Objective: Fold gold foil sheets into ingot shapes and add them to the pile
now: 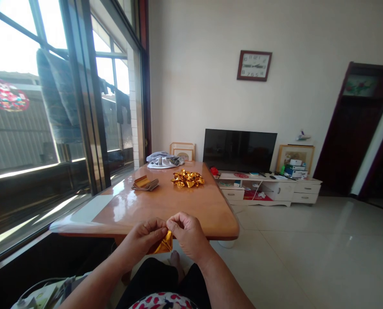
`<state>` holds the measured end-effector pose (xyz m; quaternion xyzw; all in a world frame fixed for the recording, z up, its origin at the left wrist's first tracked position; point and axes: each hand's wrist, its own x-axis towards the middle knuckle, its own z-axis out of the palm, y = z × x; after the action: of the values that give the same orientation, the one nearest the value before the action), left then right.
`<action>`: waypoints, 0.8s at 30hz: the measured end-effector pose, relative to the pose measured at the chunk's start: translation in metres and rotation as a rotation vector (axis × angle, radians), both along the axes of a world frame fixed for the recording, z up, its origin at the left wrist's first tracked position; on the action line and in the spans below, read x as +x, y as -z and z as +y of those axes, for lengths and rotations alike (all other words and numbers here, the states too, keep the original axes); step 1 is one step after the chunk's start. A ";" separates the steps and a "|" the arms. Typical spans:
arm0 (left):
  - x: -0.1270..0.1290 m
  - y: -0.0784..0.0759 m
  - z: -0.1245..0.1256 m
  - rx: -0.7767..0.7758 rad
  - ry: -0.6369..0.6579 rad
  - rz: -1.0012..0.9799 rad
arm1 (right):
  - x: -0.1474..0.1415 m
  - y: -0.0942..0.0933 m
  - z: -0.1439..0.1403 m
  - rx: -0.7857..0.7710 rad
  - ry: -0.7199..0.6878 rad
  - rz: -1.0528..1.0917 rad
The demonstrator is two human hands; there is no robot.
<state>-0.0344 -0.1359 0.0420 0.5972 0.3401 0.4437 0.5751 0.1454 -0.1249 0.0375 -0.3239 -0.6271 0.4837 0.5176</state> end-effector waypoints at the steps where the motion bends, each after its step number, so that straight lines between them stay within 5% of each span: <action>1: 0.001 0.000 0.000 0.011 -0.001 0.003 | 0.000 0.002 0.001 0.017 0.024 -0.019; 9: -0.003 -0.004 0.000 0.174 -0.012 0.170 | 0.004 0.003 0.007 0.041 0.138 0.041; 19: -0.021 0.000 -0.001 0.134 0.016 0.188 | 0.004 0.005 0.008 -0.049 0.101 0.145; 24: -0.030 -0.011 -0.012 0.097 0.006 0.122 | -0.003 0.007 0.012 -0.071 0.097 0.177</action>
<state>-0.0645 -0.1476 0.0531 0.6513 0.3508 0.4205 0.5253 0.1425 -0.1128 0.0307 -0.3283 -0.5449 0.5067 0.5819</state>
